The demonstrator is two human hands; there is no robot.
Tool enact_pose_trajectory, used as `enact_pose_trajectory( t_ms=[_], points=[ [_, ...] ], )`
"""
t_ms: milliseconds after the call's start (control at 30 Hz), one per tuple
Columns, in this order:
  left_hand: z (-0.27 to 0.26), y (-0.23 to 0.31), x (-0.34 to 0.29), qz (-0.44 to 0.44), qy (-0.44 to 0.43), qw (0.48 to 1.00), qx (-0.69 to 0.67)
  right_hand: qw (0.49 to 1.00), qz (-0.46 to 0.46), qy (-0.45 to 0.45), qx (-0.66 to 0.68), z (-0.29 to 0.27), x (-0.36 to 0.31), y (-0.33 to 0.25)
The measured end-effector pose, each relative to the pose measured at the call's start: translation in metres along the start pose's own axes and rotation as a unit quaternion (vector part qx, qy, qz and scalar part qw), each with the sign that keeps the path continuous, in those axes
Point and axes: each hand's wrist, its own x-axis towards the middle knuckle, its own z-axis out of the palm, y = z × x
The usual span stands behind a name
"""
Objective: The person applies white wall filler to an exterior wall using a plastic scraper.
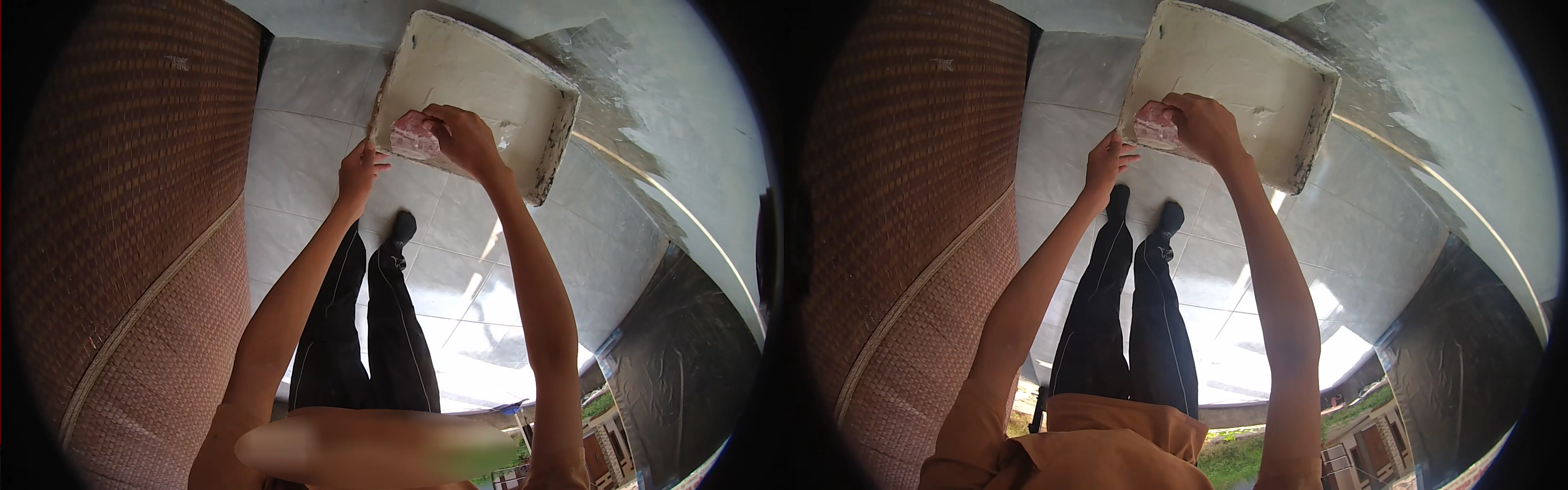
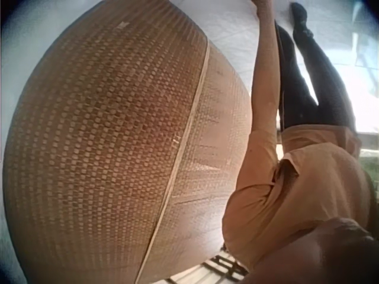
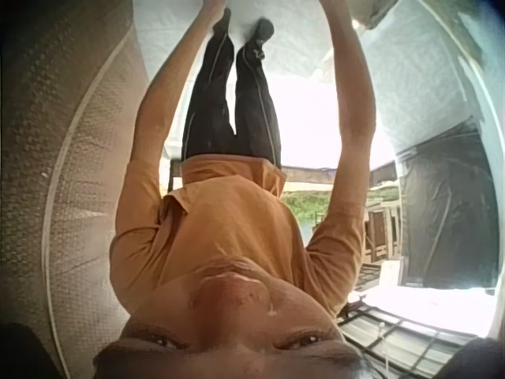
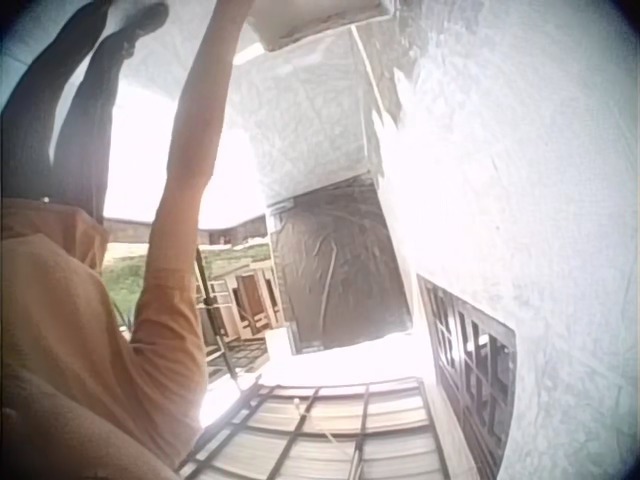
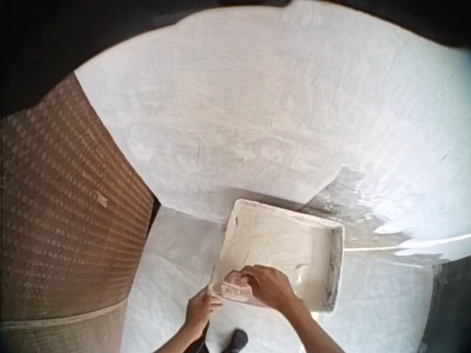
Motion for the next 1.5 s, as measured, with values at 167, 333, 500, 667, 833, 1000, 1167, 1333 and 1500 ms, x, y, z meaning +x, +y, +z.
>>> enact_pose_trajectory(
  t_ms=[167, 333, 500, 667, 833, 1000, 1167, 1333, 1500],
  points=[
    [0.006, 0.003, -0.002, 0.038, 0.051, 0.996, 0.055, 0.982, 0.097, -0.049, 0.151, -0.011, -0.003, 0.023],
    [0.004, 0.003, -0.002, 0.186, 0.169, 0.941, 0.228, 0.962, 0.111, 0.037, 0.247, -0.017, -0.017, 0.039],
    [0.001, 0.036, -0.012, 0.319, 0.202, 0.874, 0.307, 0.859, 0.208, 0.020, 0.468, -0.055, -0.032, 0.015],
    [0.008, 0.103, -0.028, 0.441, 0.199, 0.782, 0.392, 0.829, 0.168, 0.099, 0.525, -0.100, -0.037, -0.014],
    [0.007, 0.181, -0.051, 0.517, 0.190, 0.720, 0.421, 0.816, 0.116, 0.152, 0.546, -0.170, -0.043, -0.055],
    [0.010, 0.269, -0.082, 0.594, 0.203, 0.663, 0.408, 0.797, 0.049, 0.191, 0.570, -0.250, -0.052, -0.107],
    [0.025, 0.374, -0.134, 0.686, 0.231, 0.558, 0.406, 0.795, -0.002, 0.237, 0.558, -0.325, -0.067, -0.155],
    [0.039, 0.467, -0.188, 0.756, 0.254, 0.486, 0.357, 0.781, -0.052, 0.284, 0.554, -0.398, -0.087, -0.203],
    [0.052, 0.546, -0.251, 0.807, 0.277, 0.426, 0.303, 0.747, -0.100, 0.350, 0.556, -0.462, -0.110, -0.245]
  ],
)
